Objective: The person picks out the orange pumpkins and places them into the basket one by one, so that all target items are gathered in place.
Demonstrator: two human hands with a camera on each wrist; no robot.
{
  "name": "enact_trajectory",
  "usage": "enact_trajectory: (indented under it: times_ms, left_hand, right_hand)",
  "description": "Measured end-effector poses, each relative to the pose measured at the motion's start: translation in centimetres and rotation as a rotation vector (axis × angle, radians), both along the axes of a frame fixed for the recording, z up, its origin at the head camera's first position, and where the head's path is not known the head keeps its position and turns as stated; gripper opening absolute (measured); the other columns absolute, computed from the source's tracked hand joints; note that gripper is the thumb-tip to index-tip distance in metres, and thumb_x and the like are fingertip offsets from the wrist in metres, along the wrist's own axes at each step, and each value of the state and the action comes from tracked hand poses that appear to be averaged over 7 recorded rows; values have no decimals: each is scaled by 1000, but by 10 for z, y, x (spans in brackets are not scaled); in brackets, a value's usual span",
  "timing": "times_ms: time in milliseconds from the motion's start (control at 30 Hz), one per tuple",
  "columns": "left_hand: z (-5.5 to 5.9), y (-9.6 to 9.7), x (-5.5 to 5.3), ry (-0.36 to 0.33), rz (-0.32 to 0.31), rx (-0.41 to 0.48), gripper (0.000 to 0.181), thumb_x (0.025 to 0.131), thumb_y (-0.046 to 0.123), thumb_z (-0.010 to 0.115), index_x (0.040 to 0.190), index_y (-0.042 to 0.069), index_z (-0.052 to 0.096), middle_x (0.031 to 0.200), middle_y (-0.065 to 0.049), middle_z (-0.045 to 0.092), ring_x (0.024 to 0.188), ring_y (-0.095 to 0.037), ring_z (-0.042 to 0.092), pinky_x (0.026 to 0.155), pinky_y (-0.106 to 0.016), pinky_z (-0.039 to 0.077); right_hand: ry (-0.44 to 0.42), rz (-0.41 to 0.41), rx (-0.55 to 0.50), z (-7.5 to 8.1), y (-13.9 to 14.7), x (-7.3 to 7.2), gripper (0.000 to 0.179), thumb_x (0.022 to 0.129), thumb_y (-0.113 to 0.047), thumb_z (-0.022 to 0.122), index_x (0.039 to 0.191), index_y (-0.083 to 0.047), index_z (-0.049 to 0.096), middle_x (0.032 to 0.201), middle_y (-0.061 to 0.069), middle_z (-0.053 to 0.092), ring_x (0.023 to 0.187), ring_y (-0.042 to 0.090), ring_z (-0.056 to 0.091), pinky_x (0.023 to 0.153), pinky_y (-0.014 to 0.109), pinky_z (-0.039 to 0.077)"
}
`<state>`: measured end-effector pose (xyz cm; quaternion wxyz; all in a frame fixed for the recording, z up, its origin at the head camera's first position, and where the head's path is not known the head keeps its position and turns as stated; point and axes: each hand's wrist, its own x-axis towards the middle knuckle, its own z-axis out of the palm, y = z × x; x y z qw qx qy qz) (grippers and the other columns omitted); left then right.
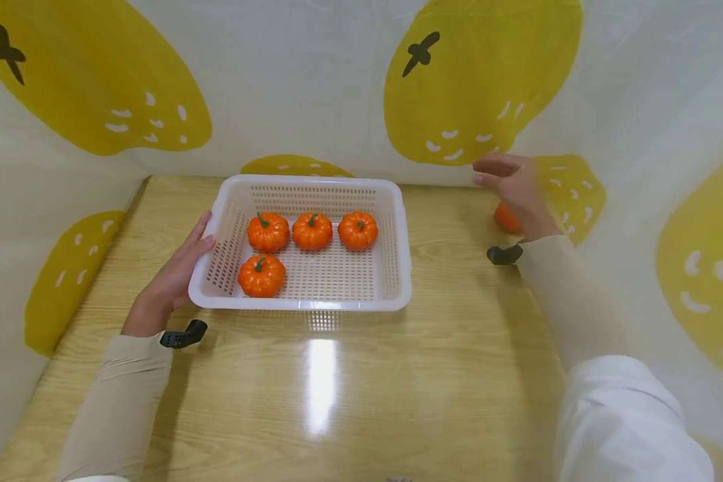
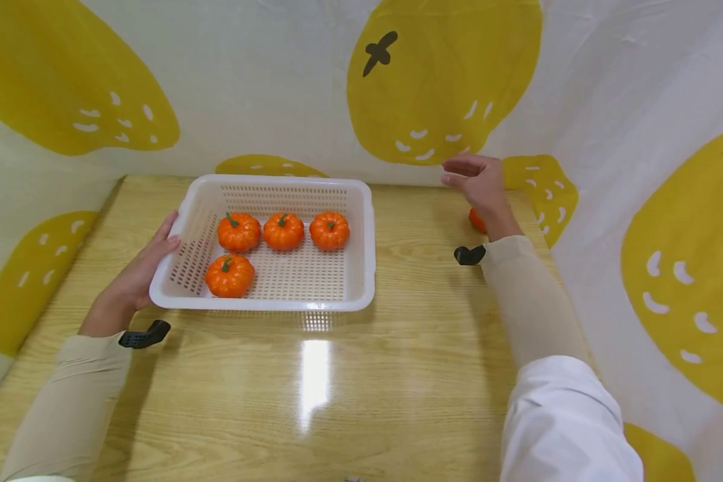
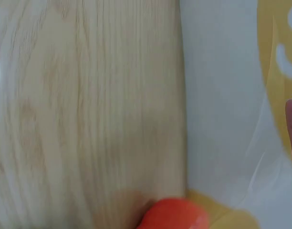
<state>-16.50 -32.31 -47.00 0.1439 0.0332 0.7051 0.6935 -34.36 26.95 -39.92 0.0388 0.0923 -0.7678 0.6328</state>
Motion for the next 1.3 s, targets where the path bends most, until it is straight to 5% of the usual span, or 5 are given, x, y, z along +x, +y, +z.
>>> enact_trajectory:
  times_ms: [500, 600, 767, 1000, 1300]
  left_hand:
    - [-2, -2, -1, -11, 2, -25, 63, 112, 46, 32, 158, 61, -8, 175, -19, -2, 144, -53, 28, 85, -53, 61]
    - [-3, -2, -2, -9, -2, -17, 61, 113, 46, 32, 157, 64, -6, 176, -17, -3, 145, -53, 28, 85, -52, 61]
    - [-5, -2, -3, -7, 3, -18, 62, 112, 45, 32, 158, 62, -6, 176, -17, -2, 143, -51, 31, 84, -53, 61]
    - [-5, -3, -1, 12, -2, -11, 64, 113, 45, 32, 161, 57, -9, 175, -19, -3, 141, -48, 34, 83, -50, 61]
    - [-5, -2, -1, 8, -5, -16, 62, 113, 46, 31, 159, 60, -7, 175, -19, -2, 138, -43, 39, 84, -51, 61]
  right_hand:
    - [-133, -268, 185, -34, 70, -9, 42, 89, -11, 79, 130, -12, 72, 102, -24, 71, 78, -3, 69, 71, 15, 55]
    - [-208, -288, 270, -45, 90, -11, 57, 90, -21, 80, 144, -14, 63, 132, -12, 71, 107, 3, 70, 96, 20, 54]
    - [-267, -219, 495, -54, 110, -12, 69, 97, -29, 70, 157, -4, 44, 161, 19, 45, 151, 33, 41, 122, 42, 37]
    - [-375, -43, 526, -60, 115, -7, 91, 99, -41, 69, 166, -8, 17, 171, 21, 22, 151, 49, 34, 123, 60, 30]
    - [-353, 4, 577, -64, 109, -5, 92, 96, -30, 73, 165, -2, 18, 170, 24, 25, 154, 47, 26, 126, 60, 21]
